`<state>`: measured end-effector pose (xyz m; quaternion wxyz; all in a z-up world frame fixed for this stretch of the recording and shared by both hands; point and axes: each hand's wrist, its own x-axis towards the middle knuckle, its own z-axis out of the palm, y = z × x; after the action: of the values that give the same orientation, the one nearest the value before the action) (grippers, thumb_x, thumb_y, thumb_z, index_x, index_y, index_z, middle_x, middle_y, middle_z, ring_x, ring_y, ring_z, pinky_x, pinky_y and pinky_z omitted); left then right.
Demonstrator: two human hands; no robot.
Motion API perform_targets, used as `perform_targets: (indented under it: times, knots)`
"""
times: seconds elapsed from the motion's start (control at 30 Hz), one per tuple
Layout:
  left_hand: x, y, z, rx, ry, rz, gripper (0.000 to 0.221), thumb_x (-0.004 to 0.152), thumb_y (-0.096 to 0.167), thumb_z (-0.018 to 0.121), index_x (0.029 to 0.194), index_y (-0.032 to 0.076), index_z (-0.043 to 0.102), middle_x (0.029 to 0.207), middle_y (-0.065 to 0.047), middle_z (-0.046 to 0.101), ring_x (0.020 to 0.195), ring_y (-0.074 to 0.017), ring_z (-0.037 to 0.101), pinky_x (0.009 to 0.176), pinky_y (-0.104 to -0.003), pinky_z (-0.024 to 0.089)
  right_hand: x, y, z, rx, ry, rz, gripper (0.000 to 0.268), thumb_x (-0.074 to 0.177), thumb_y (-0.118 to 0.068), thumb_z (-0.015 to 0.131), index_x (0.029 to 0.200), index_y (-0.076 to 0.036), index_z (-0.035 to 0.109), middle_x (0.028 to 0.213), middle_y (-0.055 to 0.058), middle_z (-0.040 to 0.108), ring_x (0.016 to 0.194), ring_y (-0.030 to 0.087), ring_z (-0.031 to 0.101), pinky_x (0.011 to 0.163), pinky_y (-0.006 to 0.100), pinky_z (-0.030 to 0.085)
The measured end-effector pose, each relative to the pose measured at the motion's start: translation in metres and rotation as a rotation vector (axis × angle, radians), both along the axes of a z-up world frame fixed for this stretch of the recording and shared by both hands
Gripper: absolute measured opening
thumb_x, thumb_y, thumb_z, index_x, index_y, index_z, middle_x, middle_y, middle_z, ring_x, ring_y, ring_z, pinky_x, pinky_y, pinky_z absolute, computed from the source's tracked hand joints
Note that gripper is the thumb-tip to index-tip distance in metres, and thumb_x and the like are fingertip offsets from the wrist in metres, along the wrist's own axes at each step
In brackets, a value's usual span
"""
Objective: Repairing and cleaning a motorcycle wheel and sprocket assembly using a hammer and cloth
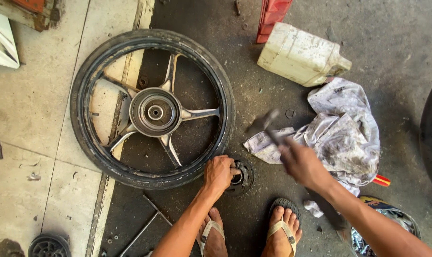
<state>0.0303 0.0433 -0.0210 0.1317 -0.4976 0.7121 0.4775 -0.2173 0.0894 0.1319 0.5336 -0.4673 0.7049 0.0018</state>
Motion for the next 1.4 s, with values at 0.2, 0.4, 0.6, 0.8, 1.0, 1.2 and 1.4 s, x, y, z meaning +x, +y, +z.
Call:
perform_targets:
  times: [0.2,0.4,0.6,0.8,1.0,1.2,1.4]
  knots:
    - [0.003,0.004,-0.005,-0.063,0.016,-0.035,0.014,0.087,0.017,0.074,0.095,0.006,0.078,0.094,-0.015,0.072,0.092,-0.0433,0.072,0.079,-0.051,0.059,0.011,0.039,-0.039,-0.332,0.618,0.957,0.03,0.103,-0.024,0.049,0.126,-0.015,0.067,0.069,0.005,0.07,0.065,0.026,0.071,0.082,0.041,0.056]
    - [-0.001,0.0,0.041,0.016,0.011,-0.013,0.018,0.088,0.017,0.075,0.096,0.001,0.077,0.095,-0.018,0.073,0.097,-0.0455,0.07,0.082,-0.051,0.059,0.003,0.018,-0.005,-0.396,0.094,-0.156,0.042,0.098,-0.027,0.057,0.124,0.006,0.063,0.071,0.028,0.074,0.078,0.047,0.075,0.069,0.06,0.054]
    - [0.007,0.015,0.013,0.024,-0.052,-0.028,0.017,0.081,0.024,0.081,0.084,0.008,0.074,0.091,-0.011,0.075,0.097,-0.0403,0.073,0.082,-0.049,0.06,0.024,0.082,-0.08,-0.244,-0.133,-0.189,0.028,0.098,-0.037,0.06,0.093,-0.009,0.06,0.069,0.022,0.069,0.067,0.04,0.074,0.059,0.046,0.055]
    - [0.009,0.02,0.019,-0.232,0.065,-0.108,0.011,0.077,0.0,0.078,0.087,-0.005,0.076,0.08,-0.005,0.074,0.058,-0.0166,0.074,0.052,-0.028,0.058,0.006,0.082,-0.068,-0.278,0.024,-0.234,0.028,0.102,-0.037,0.051,0.097,-0.01,0.054,0.063,0.011,0.072,0.046,0.024,0.063,0.049,0.042,0.05]
    - [0.014,0.01,0.041,-0.128,0.022,0.098,0.032,0.076,0.028,0.085,0.096,0.003,0.079,0.102,-0.01,0.076,0.068,-0.0207,0.069,0.066,-0.032,0.061,0.006,0.115,-0.076,0.033,0.034,0.079,0.037,0.099,-0.054,0.046,0.108,-0.02,0.058,0.062,-0.003,0.067,0.045,0.01,0.059,0.045,0.028,0.053]
    - [0.027,0.022,0.025,-0.1,-0.096,0.162,0.036,0.075,0.035,0.086,0.092,0.003,0.079,0.116,-0.018,0.074,0.098,-0.0326,0.075,0.086,-0.043,0.062,0.008,0.131,-0.082,-0.109,-0.009,-0.056,0.026,0.097,-0.042,0.056,0.101,-0.017,0.061,0.06,0.001,0.071,0.041,0.014,0.06,0.042,0.032,0.05]
    - [0.015,0.026,0.041,-0.149,-0.128,0.194,0.03,0.074,0.03,0.089,0.085,0.003,0.079,0.093,-0.013,0.078,0.07,-0.0275,0.073,0.068,-0.04,0.06,0.008,0.137,-0.086,-0.073,-0.035,-0.069,0.024,0.096,-0.039,0.057,0.101,-0.016,0.063,0.058,0.0,0.071,0.037,0.012,0.059,0.035,0.029,0.049]
